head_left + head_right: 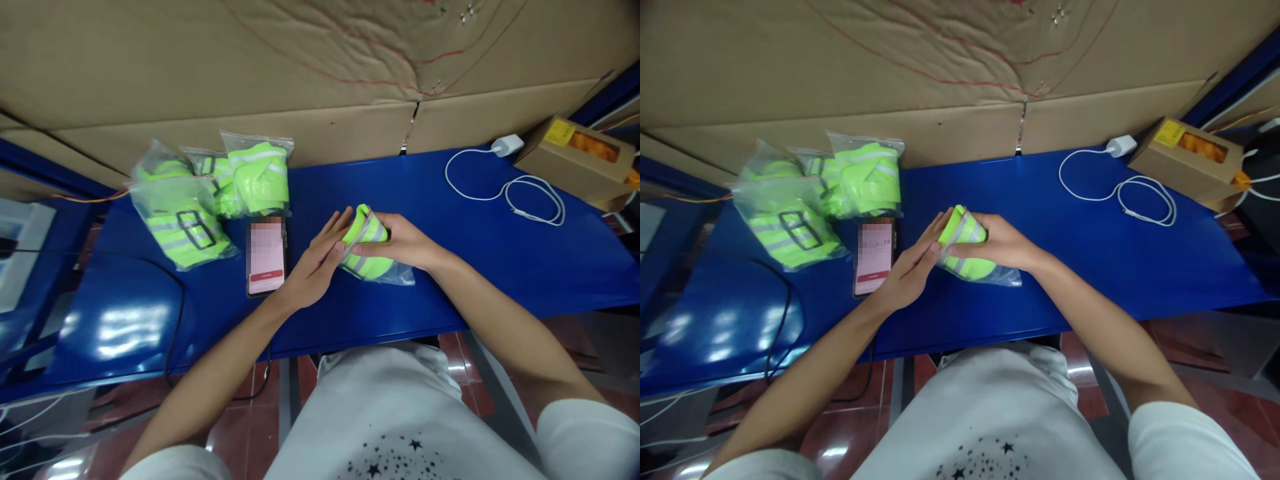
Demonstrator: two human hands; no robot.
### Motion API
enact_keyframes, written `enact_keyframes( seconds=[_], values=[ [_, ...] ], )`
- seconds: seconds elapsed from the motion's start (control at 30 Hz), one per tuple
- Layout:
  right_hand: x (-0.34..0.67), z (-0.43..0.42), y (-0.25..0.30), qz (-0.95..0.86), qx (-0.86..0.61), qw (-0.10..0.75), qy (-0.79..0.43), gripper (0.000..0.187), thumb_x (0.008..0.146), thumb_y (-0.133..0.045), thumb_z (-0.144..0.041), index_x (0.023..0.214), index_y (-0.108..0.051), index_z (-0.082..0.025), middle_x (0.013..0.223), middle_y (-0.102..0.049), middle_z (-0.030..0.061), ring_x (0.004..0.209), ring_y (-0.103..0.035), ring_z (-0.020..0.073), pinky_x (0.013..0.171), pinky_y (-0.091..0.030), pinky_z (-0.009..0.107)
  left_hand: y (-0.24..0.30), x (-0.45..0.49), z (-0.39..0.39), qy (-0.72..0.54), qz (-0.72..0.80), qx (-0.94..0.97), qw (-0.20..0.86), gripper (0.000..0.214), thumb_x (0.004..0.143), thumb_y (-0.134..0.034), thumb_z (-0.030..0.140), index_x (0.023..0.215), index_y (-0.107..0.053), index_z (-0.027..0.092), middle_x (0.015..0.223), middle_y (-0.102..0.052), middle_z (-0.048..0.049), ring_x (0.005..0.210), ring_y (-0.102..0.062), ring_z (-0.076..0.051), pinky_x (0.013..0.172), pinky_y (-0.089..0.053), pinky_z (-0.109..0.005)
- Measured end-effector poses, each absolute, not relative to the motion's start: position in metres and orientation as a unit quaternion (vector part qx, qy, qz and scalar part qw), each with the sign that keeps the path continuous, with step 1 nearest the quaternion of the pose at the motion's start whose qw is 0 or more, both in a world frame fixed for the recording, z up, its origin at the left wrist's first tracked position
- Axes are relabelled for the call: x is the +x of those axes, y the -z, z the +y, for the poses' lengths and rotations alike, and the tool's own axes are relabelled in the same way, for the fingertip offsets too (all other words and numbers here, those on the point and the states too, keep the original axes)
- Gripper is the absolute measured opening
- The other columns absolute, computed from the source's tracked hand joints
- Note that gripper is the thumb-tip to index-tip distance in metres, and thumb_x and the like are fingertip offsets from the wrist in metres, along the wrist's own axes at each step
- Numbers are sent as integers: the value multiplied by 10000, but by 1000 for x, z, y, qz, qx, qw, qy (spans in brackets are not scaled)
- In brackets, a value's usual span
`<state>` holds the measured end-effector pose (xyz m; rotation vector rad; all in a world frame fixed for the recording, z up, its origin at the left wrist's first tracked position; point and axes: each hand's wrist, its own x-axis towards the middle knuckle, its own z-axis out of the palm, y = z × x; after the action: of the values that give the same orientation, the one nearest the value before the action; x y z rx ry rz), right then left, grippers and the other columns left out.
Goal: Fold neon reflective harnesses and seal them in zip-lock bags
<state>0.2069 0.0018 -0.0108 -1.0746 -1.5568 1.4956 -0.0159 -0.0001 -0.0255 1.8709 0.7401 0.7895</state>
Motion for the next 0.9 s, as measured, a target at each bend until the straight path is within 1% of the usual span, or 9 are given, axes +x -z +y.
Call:
enact_keyframes(
  seconds=[0.07, 0.13, 0.23, 0.37, 0.43, 0.53, 0.67, 0.8, 0.9],
  values=[
    [205, -1, 10, -594, -426, 357, -581, 450, 764, -860, -442, 1109, -738, -181, 1005, -779, 30, 852, -726, 182, 749, -574, 283, 25, -18, -1, -309, 291, 767, 481, 521, 1076, -350, 538, 1518, -533, 333, 1738, -255, -13, 1624, -178, -261, 1337, -125, -517],
    [202, -3, 9, -581, -440, 359, -583, 428, 770, -855, -457, 1070, -737, -175, 979, -776, 34, 832, -728, 181, 725, -576, 278, 24, -20, 0, -304, 273, 771, 489, 568, 1045, -358, 609, 1467, -599, 314, 1735, -265, -42, 1616, -201, -308, 1326, -166, -545],
    [195, -7, 7, -548, -453, 377, -594, 454, 754, -867, -481, 1058, -734, -171, 956, -774, 40, 797, -728, 182, 707, -584, 285, 18, -24, 3, -327, 267, 776, 469, 479, 1010, -537, 550, 1405, -652, 307, 1660, -396, -91, 1565, -318, -337, 1291, -273, -555],
    [189, -11, 0, -461, -443, 437, -633, 518, 712, -900, -483, 1095, -725, -181, 1010, -780, 50, 859, -749, 208, 770, -610, 319, 10, -25, 7, -426, 289, 743, 427, 448, 922, -746, 357, 1357, -655, 300, 1449, -571, -99, 1388, -526, -284, 1143, -479, -454],
    [187, -11, -3, -433, -428, 467, -641, 541, 701, -908, -482, 1109, -711, -186, 1094, -774, 64, 950, -754, 229, 841, -617, 341, 9, -25, 8, -464, 304, 709, 434, 403, 882, -793, 353, 1263, -684, 273, 1312, -637, -86, 1242, -613, -249, 1038, -541, -390],
    [186, -11, -3, -447, -417, 493, -619, 594, 716, -889, -527, 1164, -676, -199, 1267, -727, 90, 1115, -726, 263, 942, -608, 380, 12, -23, 9, -479, 344, 643, 489, 406, 845, -828, 413, 1194, -694, 256, 1189, -696, -59, 1090, -670, -213, 935, -569, -338],
    [188, -16, -6, -549, -408, 518, -514, 664, 781, -814, -622, 1269, -626, -213, 1368, -669, 92, 1231, -675, 271, 1041, -571, 399, 13, -22, 7, -467, 344, 585, 567, 317, 880, -792, 434, 1123, -749, 235, 1124, -759, -52, 1087, -703, -242, 974, -566, -382],
    [196, -24, -16, -641, -377, 503, -440, 725, 856, -698, -702, 1407, -577, -246, 1427, -627, 80, 1302, -635, 276, 1127, -521, 401, 8, -21, 2, -509, 327, 593, 532, 260, 933, -737, 401, 1153, -785, 272, 1178, -775, -41, 1169, -695, -256, 1062, -541, -421],
    [201, -28, -21, -690, -362, 487, -395, 631, 927, -628, -671, 1443, -578, -312, 1479, -595, 31, 1345, -607, 270, 1154, -503, 391, 6, -18, 0, -529, 297, 609, 510, 248, 985, -667, 368, 1175, -792, 269, 1234, -766, -57, 1231, -670, -251, 1126, -497, -420]
  ],
)
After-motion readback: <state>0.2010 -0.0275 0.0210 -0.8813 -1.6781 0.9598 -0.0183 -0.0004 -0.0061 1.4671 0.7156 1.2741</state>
